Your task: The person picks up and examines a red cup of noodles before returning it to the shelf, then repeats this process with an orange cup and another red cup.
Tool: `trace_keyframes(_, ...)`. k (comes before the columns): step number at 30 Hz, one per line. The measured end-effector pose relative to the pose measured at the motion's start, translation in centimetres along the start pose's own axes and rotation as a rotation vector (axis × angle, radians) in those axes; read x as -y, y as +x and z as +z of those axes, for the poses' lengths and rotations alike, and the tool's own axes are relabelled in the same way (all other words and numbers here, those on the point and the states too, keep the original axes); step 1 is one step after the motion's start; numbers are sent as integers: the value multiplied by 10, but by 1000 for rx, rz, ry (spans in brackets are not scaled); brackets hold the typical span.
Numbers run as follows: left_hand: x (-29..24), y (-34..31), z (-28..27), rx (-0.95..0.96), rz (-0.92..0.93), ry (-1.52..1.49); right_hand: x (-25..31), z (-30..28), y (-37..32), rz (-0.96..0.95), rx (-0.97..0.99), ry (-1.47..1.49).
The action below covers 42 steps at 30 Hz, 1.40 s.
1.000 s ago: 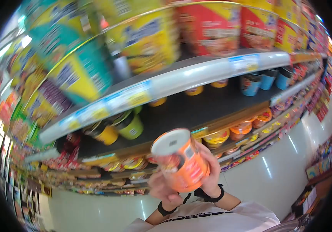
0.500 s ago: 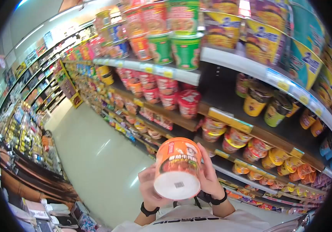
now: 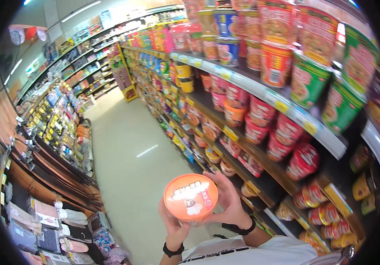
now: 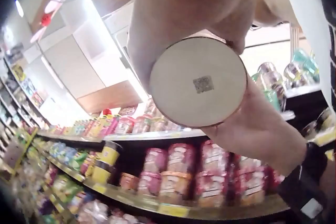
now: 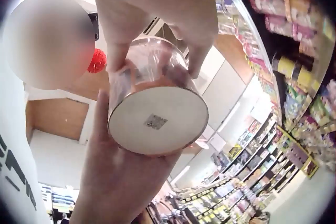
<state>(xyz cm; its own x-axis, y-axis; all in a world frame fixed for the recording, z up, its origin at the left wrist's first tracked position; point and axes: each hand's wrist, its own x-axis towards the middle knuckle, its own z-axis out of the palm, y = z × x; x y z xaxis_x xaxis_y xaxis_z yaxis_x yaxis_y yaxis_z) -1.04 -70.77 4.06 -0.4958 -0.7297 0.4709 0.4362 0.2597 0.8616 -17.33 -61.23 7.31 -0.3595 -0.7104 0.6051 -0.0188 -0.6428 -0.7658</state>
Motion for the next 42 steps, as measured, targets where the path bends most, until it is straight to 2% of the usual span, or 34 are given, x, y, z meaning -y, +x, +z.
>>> trace_keyframes(1,9,13,-5,-25,-2,-72,-17,-5,17,59,-10,61)
trace_keyframes(4,34,72,-21,70,62,198,-51,-28,79,205,128,-79)
trace_keyframes(7,55,132,-26,-34,-8,310,-77,-48,144,177,107,-146)
trace_keyframes(10,77,189,-32,14,47,567,-101,-73,192,149,98,-213)
trace_keyframes(13,106,243,-18,-47,-76,448,-121,-100,228,184,74,-280)
trace_keyframes(16,155,289,-15,12,-53,283,-142,-123,248,127,-25,-457)
trace_keyframes(19,195,345,-4,146,-16,363,-154,-143,268,105,-193,-632)
trace_keyframes(22,237,409,23,292,139,166,-167,-154,287,80,-390,-816)
trace_keyframes(24,262,446,39,344,137,89,-181,-159,296,5,-509,-967)
trace_keyframes(25,268,466,49,382,118,55,-183,-154,302,28,-615,-1007)
trace_keyframes(27,292,498,63,455,61,-61,-201,-149,306,130,-766,-924)
trace_keyframes(30,322,538,73,599,-32,-75,-218,-132,311,266,-939,-839)
trace_keyframes(31,321,550,78,631,138,-14,-224,-127,312,256,-959,-865)
trace_keyframes(33,345,560,80,729,19,-42,-230,-118,308,248,-1019,-906)
trace_keyframes(37,358,572,95,846,-28,-109,-233,-99,291,186,-1141,-1005)
trace_keyframes(38,358,575,96,894,-72,-32,-232,-92,286,161,-1170,-1025)
trace_keyframes(40,371,577,99,930,-126,-89,-237,-81,267,189,-1298,-1036)
trace_keyframes(42,337,570,106,869,-63,-70,-237,-73,246,198,-1414,-1022)
